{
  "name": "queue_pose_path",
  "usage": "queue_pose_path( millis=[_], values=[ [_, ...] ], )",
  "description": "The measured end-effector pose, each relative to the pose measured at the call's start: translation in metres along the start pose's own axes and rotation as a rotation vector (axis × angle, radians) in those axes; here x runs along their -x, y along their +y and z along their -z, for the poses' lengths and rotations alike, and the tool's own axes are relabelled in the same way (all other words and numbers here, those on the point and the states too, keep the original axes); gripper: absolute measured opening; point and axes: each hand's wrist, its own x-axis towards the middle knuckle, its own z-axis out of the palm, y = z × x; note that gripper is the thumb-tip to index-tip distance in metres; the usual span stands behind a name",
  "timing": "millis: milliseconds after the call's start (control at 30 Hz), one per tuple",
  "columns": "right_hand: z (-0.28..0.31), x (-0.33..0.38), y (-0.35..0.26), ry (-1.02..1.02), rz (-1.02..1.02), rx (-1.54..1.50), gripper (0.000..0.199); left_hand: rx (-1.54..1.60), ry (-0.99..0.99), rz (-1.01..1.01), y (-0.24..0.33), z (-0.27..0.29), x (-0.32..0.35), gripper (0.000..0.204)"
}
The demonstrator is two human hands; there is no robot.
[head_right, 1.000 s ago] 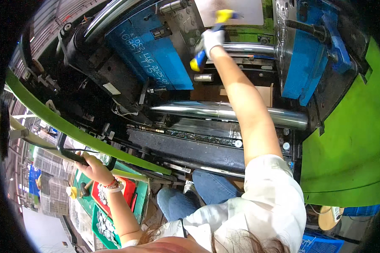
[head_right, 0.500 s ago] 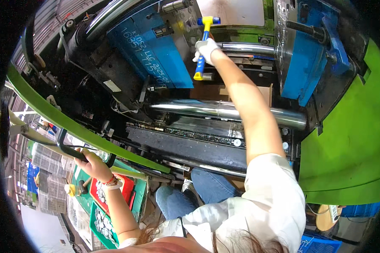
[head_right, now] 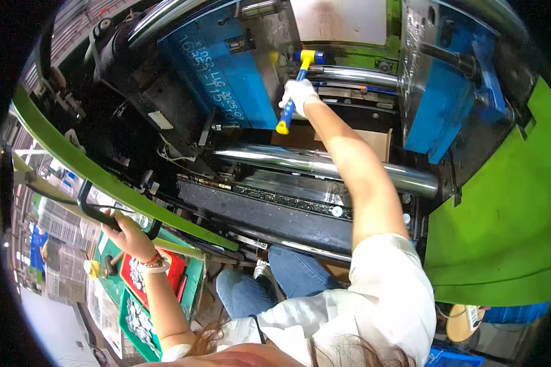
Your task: Inspecting manufactured parts from an injection molding machine and sorting them into color-coded bins.
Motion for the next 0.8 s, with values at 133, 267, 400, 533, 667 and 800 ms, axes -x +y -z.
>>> queue_pose_path(
  millis=[133,267,400,533,667,800],
  values=[
    [0.052,0.011,-0.021,-0.077,0.069,-0.056,0.012,0.083,-0.033,0.135,0.004,0.004,0.003,0.021],
    [0.058,-0.008,-0.042,0.412,0.421,-0.306,0.012,0.18,-0.04,0.219,0.006,0.002,0.004,0.021],
    [0.013,-0.017,-0.018,0.049,0.271,-0.314,0.018,0.142,-0.023,0.151,0.007,-0.002,0.002,0.021],
    [0.031,-0.008,-0.021,-0.107,0.149,-0.115,0.01,0.196,-0.024,0.148,0.011,-0.001,0.002,0.021],
    [0.058,-0.006,-0.052,0.295,0.275,-0.238,0.012,0.23,-0.045,0.219,0.013,-0.001,0.004,0.02],
    [0.029,-0.01,-0.036,0.438,0.401,-0.279,0.01,0.169,0.008,0.177,0.011,-0.005,0.002,0.021]
  ],
)
